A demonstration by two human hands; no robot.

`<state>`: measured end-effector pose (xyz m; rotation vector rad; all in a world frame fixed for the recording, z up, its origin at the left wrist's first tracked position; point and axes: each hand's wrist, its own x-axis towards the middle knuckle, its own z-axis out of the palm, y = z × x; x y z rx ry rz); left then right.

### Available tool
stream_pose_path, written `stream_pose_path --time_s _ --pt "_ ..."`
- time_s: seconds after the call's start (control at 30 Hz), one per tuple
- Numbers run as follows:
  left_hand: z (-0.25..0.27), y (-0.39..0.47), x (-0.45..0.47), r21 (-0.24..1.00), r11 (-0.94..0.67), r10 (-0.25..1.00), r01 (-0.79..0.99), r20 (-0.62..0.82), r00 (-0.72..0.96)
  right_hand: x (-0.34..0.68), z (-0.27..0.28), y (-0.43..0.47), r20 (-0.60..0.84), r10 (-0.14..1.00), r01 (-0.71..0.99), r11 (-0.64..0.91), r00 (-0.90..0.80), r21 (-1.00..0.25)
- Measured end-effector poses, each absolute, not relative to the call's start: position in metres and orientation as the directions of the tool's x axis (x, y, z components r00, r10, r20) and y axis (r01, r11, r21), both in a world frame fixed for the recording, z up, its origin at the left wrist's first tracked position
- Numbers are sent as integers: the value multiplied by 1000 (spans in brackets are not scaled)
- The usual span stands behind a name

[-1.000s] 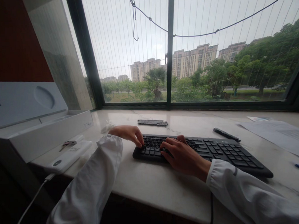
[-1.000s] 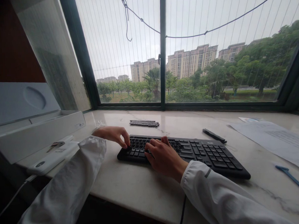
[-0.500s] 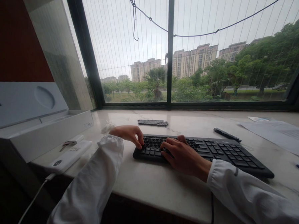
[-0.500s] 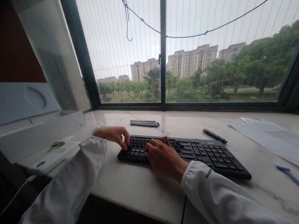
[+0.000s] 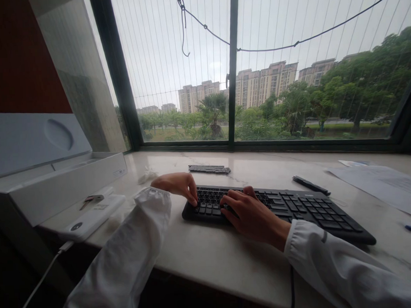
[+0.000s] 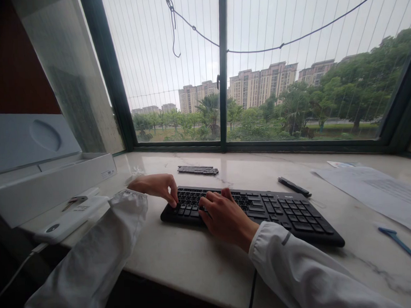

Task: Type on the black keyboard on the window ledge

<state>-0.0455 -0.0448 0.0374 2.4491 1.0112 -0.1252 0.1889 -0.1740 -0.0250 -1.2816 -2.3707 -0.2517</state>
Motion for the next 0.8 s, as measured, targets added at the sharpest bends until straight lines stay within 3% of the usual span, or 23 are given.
stream_pose_path --time_s 0.63,0.8 --pt "27 -34 -30 292 -529 714 797 -354 604 188 -24 -175 459 745 830 557 -484 -29" --pt "25 -32 -38 361 -556 645 748 -380 663 189 -24 -175 462 747 835 549 -478 -23"
